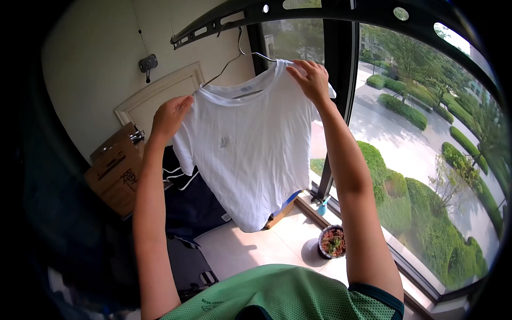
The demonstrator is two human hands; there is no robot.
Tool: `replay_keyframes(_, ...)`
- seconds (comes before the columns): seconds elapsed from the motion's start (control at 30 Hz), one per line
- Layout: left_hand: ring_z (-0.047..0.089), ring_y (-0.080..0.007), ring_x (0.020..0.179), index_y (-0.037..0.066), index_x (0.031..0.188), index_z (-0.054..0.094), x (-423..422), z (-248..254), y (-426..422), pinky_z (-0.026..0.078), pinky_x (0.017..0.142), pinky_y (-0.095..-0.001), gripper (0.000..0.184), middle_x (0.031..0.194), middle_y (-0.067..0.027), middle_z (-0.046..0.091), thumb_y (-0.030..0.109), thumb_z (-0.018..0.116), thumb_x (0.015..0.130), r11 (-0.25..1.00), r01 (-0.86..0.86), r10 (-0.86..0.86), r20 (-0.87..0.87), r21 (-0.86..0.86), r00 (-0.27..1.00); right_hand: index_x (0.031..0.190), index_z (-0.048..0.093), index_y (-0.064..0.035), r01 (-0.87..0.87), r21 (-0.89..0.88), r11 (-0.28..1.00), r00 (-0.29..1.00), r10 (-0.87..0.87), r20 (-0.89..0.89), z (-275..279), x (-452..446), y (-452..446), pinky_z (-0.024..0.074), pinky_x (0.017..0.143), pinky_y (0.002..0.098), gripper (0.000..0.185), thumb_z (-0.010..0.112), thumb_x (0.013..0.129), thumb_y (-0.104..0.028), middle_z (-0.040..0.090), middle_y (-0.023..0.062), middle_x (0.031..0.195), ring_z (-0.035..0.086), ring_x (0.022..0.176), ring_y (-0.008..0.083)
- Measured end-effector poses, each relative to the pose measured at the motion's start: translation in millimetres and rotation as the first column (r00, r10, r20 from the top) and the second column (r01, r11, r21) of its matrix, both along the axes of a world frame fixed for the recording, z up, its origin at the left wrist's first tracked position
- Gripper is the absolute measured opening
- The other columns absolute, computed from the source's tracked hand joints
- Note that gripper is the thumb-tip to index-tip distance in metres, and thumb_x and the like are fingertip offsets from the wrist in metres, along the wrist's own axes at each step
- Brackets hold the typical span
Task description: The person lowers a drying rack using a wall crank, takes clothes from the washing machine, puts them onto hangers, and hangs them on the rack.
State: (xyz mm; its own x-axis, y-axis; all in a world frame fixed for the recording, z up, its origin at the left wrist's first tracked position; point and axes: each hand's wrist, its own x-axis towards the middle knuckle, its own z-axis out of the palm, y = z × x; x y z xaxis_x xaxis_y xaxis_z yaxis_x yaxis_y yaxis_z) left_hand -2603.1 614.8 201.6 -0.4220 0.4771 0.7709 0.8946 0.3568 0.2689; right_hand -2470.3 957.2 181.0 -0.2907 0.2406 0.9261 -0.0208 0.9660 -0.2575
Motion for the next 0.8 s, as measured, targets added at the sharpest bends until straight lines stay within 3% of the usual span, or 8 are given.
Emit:
replay_keyframes(0.1, 0.058, -0.0293, 0.071, 0.005, 0.078, 0.061, 19.5, 21.8, 12.7, 0.045, 0.063, -0.0387, 0.034, 0.077, -0.0092, 0.062, 0.039, 0.056, 0.079, 0.921, -0.199, 0.206, -0.017, -0.336, 0.978, 0.097, 0.064, -0.0148, 0.012, 0.016, 1.000, 1.000, -0.012, -0.009, 4.9, -5.1, -2.1, 0.0379, 0.084, 0.0364, 0.031, 0.058, 0.079, -0.039, 0.063, 0.0061, 0.089, 0.056, 0.090, 0.0244)
replay_keyframes(0.13, 0.058, -0.0293, 0.071, 0.005, 0.078, 0.061, 20.3, 19.6, 16.3, 0.045, 0.063, -0.0387, 0.034, 0.077, -0.0092, 0.062, 0.039, 0.056, 0.079, 0.921, -0.190, 0.197, -0.015, -0.340, 0.980, 0.096, 0.064, -0.0134, -0.062, -0.094, 0.994, 0.998, 0.061, -0.009, 5.2, -6.0, -0.4, 0.0411, 0.079, 0.0346, 0.030, 0.059, 0.079, -0.037, 0.064, 0.0071, 0.087, 0.058, 0.086, 0.0248)
replay_keyframes(0.2, 0.057, -0.0284, 0.068, 0.006, 0.074, 0.061, 22.2, 13.3, 22.0, 0.045, 0.060, -0.0379, 0.029, 0.075, -0.0072, 0.061, 0.035, 0.060, 0.076, 0.970, -0.231, 0.217, -0.162, -0.072, 0.963, 0.091, 0.064, -0.0093, -0.182, -0.181, 0.967, 0.982, 0.171, -0.077, 3.3, -5.5, 3.5, 0.0471, 0.066, 0.0308, 0.025, 0.061, 0.078, -0.030, 0.065, 0.0109, 0.082, 0.062, 0.076, 0.0263)
replay_keyframes(0.33, 0.057, -0.0256, 0.067, 0.007, 0.071, 0.060, 22.3, 2.7, 26.8, 0.045, 0.058, -0.0353, 0.022, 0.072, -0.0051, 0.059, 0.029, 0.065, 0.072, 0.967, -0.239, 0.255, -0.291, 0.090, 0.922, 0.090, 0.063, -0.0097, -0.116, -0.258, 0.959, 0.993, 0.118, -0.006, -4.3, 1.3, 10.5, 0.0459, 0.069, 0.0314, 0.022, 0.062, 0.077, -0.028, 0.064, 0.0111, 0.083, 0.061, 0.080, 0.0256)
replay_keyframes(0.43, 0.056, -0.0227, 0.069, 0.009, 0.069, 0.059, 20.9, 4.0, 27.3, 0.046, 0.058, -0.0334, 0.020, 0.071, -0.0035, 0.058, 0.025, 0.070, 0.067, 0.960, -0.241, 0.279, -0.382, 0.145, 0.881, 0.090, 0.061, -0.0103, 0.002, -0.050, 0.999, 1.000, -0.002, 0.004, -15.5, 0.2, 27.4, 0.0448, 0.071, 0.0320, 0.021, 0.062, 0.077, -0.027, 0.062, 0.0109, 0.085, 0.059, 0.083, 0.0250)
replay_keyframes(0.7, 0.056, -0.0236, 0.078, 0.011, 0.089, 0.057, 18.9, 3.4, 24.9, 0.047, 0.064, -0.0340, 0.040, 0.080, -0.0042, 0.059, 0.035, 0.074, 0.062, 0.934, -0.338, 0.357, -0.320, 0.115, 0.878, 0.104, 0.058, -0.0127, 0.013, -0.390, 0.921, 1.000, -0.016, -0.003, -51.2, -0.6, 53.2, 0.0451, 0.070, 0.0311, 0.030, 0.059, 0.080, -0.029, 0.063, 0.0097, 0.086, 0.060, 0.079, 0.0218)
replay_keyframes(0.77, 0.056, -0.0239, 0.080, 0.009, 0.094, 0.056, 13.4, -4.0, 18.2, 0.047, 0.066, -0.0334, 0.045, 0.083, -0.0063, 0.060, 0.036, 0.074, 0.063, 0.937, -0.296, 0.339, -0.286, 0.185, 0.896, 0.106, 0.057, -0.0066, -0.255, -0.622, 0.740, 0.966, 0.221, -0.134, -66.2, 1.8, 52.5, 0.0449, 0.069, 0.0296, 0.038, 0.057, 0.082, -0.035, 0.063, 0.0082, 0.085, 0.059, 0.077, 0.0162)
replay_keyframes(0.8, 0.056, -0.0242, 0.081, 0.008, 0.099, 0.055, 9.3, -9.9, 12.5, 0.047, 0.069, -0.0328, 0.050, 0.085, -0.0084, 0.060, 0.037, 0.074, 0.064, 0.930, -0.259, 0.324, -0.253, 0.260, 0.911, 0.106, 0.056, -0.0037, -0.237, -0.667, 0.707, 0.966, 0.242, -0.087, -73.7, 6.6, 52.6, 0.0435, 0.069, 0.0258, 0.043, 0.056, 0.082, -0.039, 0.063, 0.0065, 0.084, 0.058, 0.079, 0.0120)
